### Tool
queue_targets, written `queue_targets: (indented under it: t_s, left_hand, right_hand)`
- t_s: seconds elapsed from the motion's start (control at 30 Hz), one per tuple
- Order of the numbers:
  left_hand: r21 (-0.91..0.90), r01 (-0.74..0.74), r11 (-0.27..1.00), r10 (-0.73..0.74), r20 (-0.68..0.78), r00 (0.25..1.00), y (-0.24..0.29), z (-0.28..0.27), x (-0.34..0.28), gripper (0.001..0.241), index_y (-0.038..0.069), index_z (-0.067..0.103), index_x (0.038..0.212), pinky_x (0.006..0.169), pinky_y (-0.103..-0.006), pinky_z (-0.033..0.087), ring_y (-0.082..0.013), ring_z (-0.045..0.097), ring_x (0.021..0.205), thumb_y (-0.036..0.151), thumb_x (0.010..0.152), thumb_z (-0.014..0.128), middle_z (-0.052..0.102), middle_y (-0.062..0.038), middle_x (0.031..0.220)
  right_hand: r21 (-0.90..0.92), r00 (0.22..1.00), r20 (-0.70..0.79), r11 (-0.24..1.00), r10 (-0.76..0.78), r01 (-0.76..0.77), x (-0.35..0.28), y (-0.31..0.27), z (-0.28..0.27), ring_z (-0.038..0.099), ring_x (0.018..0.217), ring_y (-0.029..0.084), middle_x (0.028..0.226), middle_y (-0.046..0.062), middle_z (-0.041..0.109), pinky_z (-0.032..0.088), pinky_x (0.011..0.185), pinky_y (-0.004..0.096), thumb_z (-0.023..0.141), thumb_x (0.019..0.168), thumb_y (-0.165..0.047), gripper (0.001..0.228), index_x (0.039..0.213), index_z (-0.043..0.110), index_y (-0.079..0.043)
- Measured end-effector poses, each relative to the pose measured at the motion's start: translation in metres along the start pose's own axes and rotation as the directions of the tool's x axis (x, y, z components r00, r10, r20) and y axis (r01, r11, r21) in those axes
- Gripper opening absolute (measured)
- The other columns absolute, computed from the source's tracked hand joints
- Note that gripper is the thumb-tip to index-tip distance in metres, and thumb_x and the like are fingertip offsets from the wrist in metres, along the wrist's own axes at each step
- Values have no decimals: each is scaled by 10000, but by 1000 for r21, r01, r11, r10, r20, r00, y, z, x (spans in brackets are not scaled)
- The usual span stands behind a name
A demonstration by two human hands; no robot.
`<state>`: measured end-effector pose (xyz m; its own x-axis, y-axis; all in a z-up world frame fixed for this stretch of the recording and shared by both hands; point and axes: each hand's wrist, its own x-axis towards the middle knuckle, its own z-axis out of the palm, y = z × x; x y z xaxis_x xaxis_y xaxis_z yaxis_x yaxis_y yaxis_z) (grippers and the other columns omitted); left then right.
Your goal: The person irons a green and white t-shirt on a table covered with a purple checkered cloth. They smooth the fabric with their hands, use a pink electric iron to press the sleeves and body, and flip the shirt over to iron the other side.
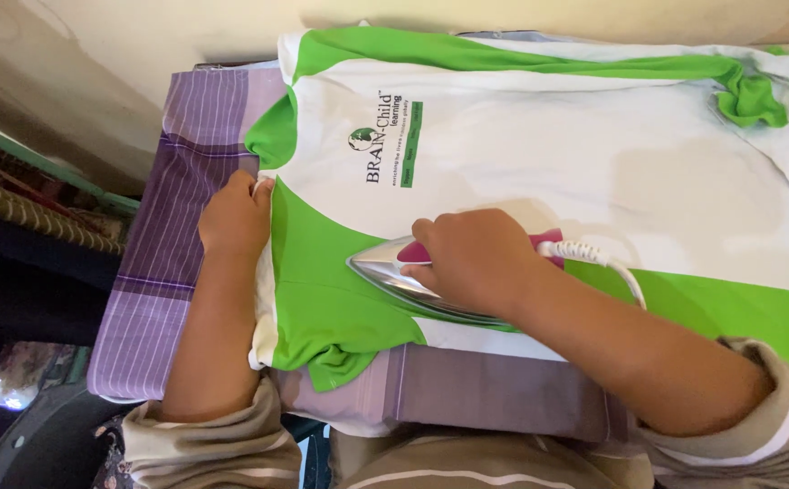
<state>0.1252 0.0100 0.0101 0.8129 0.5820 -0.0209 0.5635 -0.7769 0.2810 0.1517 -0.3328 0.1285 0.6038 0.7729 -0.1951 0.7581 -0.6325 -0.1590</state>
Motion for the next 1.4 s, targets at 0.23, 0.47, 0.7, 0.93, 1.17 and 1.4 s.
queue_targets:
  t_s: [0.23,0.47,0.7,0.93,1.17,1.4]
  left_hand:
    - [-1,-1,1000,1,21,1000,-4,1,2,450,154,650,1125,903,-545,530,-427,708,1074,570,1088,482,752,-193,1037]
    - [42,-1,999,0,6,1000,-6,7,7,443,105,680,1195,910,-599,529,-492,692,1088,505,1109,510,746,-270,1068]
    - [65,-25,998,28,-60,998,-7,14,9,429,73,660,1154,780,-658,473,-569,659,998,466,1140,487,721,-283,1114]
    - [61,-95,994,100,-78,992,-13,15,10,393,75,652,1171,732,-643,473,-519,660,975,441,1178,509,724,-223,1123]
    - [54,-99,994,105,-117,988,-24,23,15,381,80,673,1199,736,-651,485,-541,679,961,433,1160,536,747,-228,1089]
    - [128,-95,987,109,-106,988,-26,28,18,392,43,668,1260,750,-666,500,-606,696,959,403,1210,520,753,-317,1107]
  right_hand:
    - [-40,989,144,999,-14,20,-24,8,-1,767,849,365,899,141,750,604,733,497,608,943,-465,410,1159,689,-126]
    - [-19,997,76,999,-34,36,-18,0,11,759,849,402,882,169,737,594,721,529,603,957,-457,417,1119,683,-81]
    - [-28,1000,15,1000,15,-14,-24,12,40,688,738,378,820,85,722,487,529,523,589,981,-562,430,1002,659,-138]
    - [-58,975,167,989,145,-137,-73,43,26,703,773,376,868,74,723,519,543,539,582,987,-564,424,1021,624,-143]
    - [-85,986,90,988,138,-130,-62,38,28,700,760,387,860,91,726,505,551,532,557,999,-604,463,1026,648,-151]
    - [-109,998,-4,993,56,-56,-86,60,38,696,704,302,818,27,719,493,499,484,596,989,-615,460,971,644,-159]
